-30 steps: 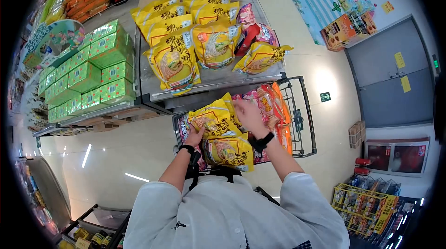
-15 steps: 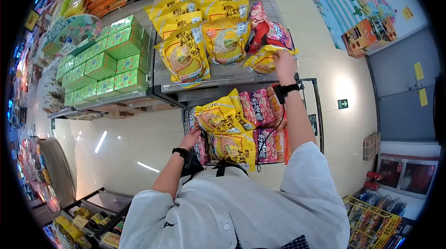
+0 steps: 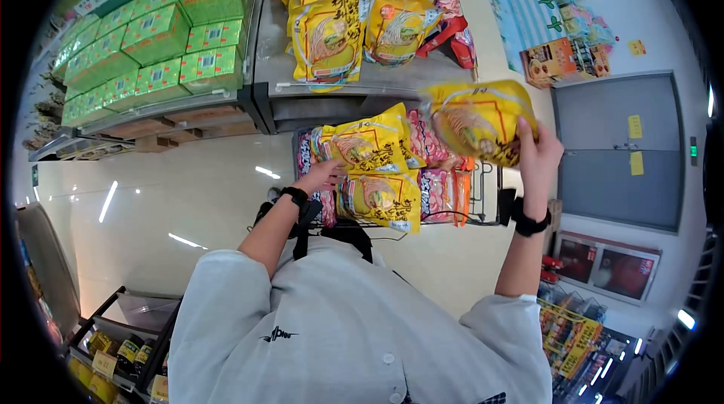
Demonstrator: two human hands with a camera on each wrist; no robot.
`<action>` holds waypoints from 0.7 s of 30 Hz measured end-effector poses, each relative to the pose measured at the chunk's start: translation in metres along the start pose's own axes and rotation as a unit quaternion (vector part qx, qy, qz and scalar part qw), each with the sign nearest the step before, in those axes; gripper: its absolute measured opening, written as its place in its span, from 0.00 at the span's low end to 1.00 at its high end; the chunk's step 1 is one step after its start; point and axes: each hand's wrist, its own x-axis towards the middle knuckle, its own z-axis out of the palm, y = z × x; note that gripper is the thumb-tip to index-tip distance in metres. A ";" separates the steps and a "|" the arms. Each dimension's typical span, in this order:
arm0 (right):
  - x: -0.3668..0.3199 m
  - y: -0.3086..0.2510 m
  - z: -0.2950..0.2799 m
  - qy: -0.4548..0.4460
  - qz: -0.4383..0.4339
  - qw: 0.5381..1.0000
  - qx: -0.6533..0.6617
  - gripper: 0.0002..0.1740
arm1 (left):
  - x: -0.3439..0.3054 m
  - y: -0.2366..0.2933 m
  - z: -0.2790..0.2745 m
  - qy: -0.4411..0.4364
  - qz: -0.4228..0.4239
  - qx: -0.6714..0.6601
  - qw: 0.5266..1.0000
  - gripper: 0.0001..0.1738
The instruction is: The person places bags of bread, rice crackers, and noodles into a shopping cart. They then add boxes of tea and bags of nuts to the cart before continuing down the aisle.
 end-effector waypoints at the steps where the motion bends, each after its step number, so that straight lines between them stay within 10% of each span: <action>1: -0.014 -0.001 0.007 -0.017 0.020 0.999 0.029 0.19 | -0.008 0.004 0.004 -0.058 -0.006 -0.039 0.998 0.35; 6: -0.092 0.045 0.091 -0.159 0.179 0.968 0.076 0.16 | -0.003 -0.029 0.021 -0.257 -0.085 -0.184 0.945 0.48; 12: -0.214 0.159 0.196 -0.175 0.475 0.835 0.214 0.11 | -0.001 -0.107 -0.001 -0.087 -0.105 -0.013 0.991 0.53; 14: -0.225 0.171 0.205 -0.180 0.492 0.817 0.242 0.09 | 0.007 -0.131 0.004 -0.069 -0.003 -0.051 0.996 0.54; 16: -0.227 0.176 0.213 -0.190 0.459 0.828 0.260 0.08 | 0.007 -0.139 0.014 0.078 0.098 0.184 0.975 0.55; 21: -0.216 0.162 0.234 -0.252 0.305 0.886 0.241 0.08 | 0.018 -0.144 0.049 0.144 0.107 0.276 0.944 0.63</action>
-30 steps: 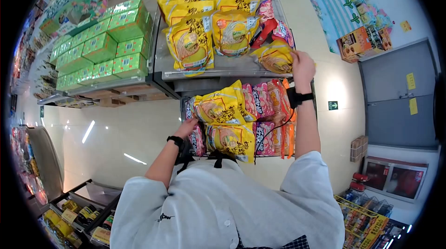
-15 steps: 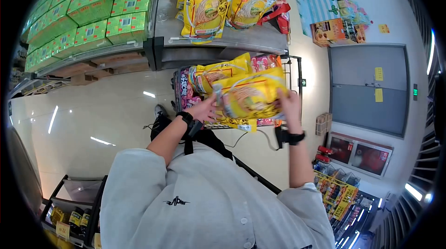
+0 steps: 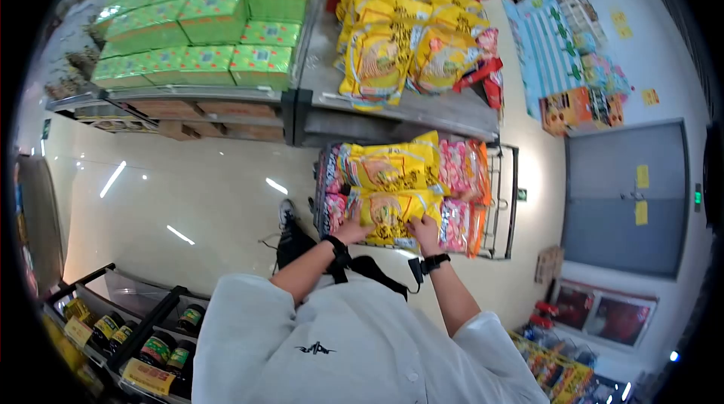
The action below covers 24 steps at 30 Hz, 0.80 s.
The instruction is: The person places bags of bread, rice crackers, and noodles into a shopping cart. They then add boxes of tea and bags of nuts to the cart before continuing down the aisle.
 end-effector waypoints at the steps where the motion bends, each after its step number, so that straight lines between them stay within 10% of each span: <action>1: -0.001 -0.002 0.001 -0.012 -0.003 1.000 0.023 0.08 | -0.011 0.026 -0.008 -0.053 -0.090 0.005 0.995 0.62; 4: 0.005 0.003 -0.012 -0.089 0.017 0.995 0.050 0.04 | 0.007 0.014 0.022 0.072 -0.067 0.130 0.987 0.62; 10: -0.012 0.028 -0.071 -0.178 -0.013 0.983 0.042 0.16 | 0.005 0.029 0.005 0.022 -0.124 0.081 0.989 0.56; 15: -0.025 0.087 -0.153 -0.111 0.027 0.991 0.074 0.15 | -0.021 0.001 -0.035 0.354 -0.048 0.120 0.926 0.22; 21: -0.051 0.157 -0.235 -0.002 0.129 0.985 0.117 0.15 | -0.050 -0.038 -0.016 0.049 -0.155 0.431 0.887 0.26; 24: -0.058 0.178 -0.266 0.035 0.142 0.982 0.122 0.16 | -0.048 -0.037 0.000 0.032 -0.231 0.435 0.870 0.31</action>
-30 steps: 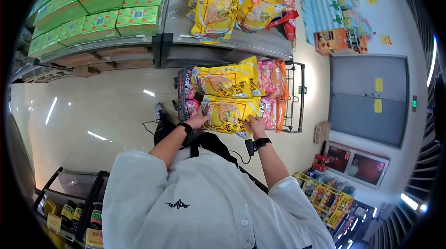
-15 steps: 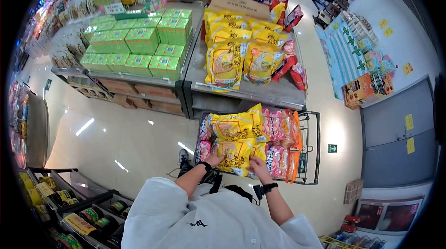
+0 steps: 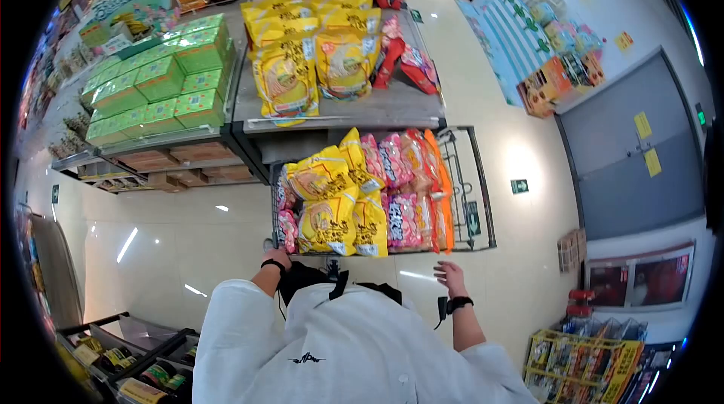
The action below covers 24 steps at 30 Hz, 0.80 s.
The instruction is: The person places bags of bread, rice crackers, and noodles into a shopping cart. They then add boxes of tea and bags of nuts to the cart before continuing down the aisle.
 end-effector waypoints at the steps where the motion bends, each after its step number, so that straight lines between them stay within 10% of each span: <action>1: -0.004 -0.002 -0.008 0.016 0.006 1.000 0.006 0.16 | 0.000 0.002 0.003 -0.019 -0.034 -0.001 0.999 0.31; 20: 0.071 0.012 0.031 -0.041 0.093 0.995 0.004 0.32 | -0.050 -0.041 0.030 -0.082 -0.071 0.017 0.994 0.22; 24: 0.073 0.029 0.050 -0.041 0.128 0.991 0.005 0.33 | -0.030 -0.083 0.061 0.027 -0.031 0.006 0.999 0.17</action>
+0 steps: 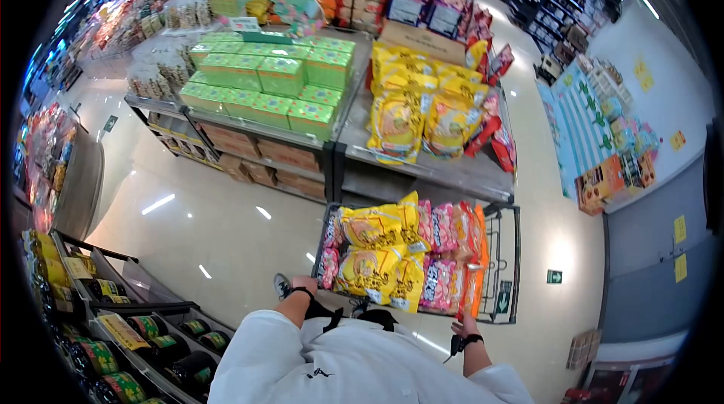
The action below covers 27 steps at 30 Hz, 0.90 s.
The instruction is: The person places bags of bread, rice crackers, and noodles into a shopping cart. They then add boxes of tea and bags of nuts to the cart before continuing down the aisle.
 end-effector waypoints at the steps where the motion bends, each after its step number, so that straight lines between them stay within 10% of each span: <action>1: 0.003 0.004 0.001 -0.004 0.004 1.000 -0.007 0.34 | 0.000 -0.009 0.002 0.031 0.024 -0.009 0.999 0.19; 15: -0.136 0.035 0.158 0.187 -0.112 0.965 -0.149 0.25 | 0.038 -0.084 -0.014 0.038 0.194 -0.062 0.978 0.17; 27: -0.192 0.106 0.278 0.058 -0.058 0.993 0.084 0.52 | 0.087 -0.138 -0.050 -0.199 0.443 0.095 0.869 0.25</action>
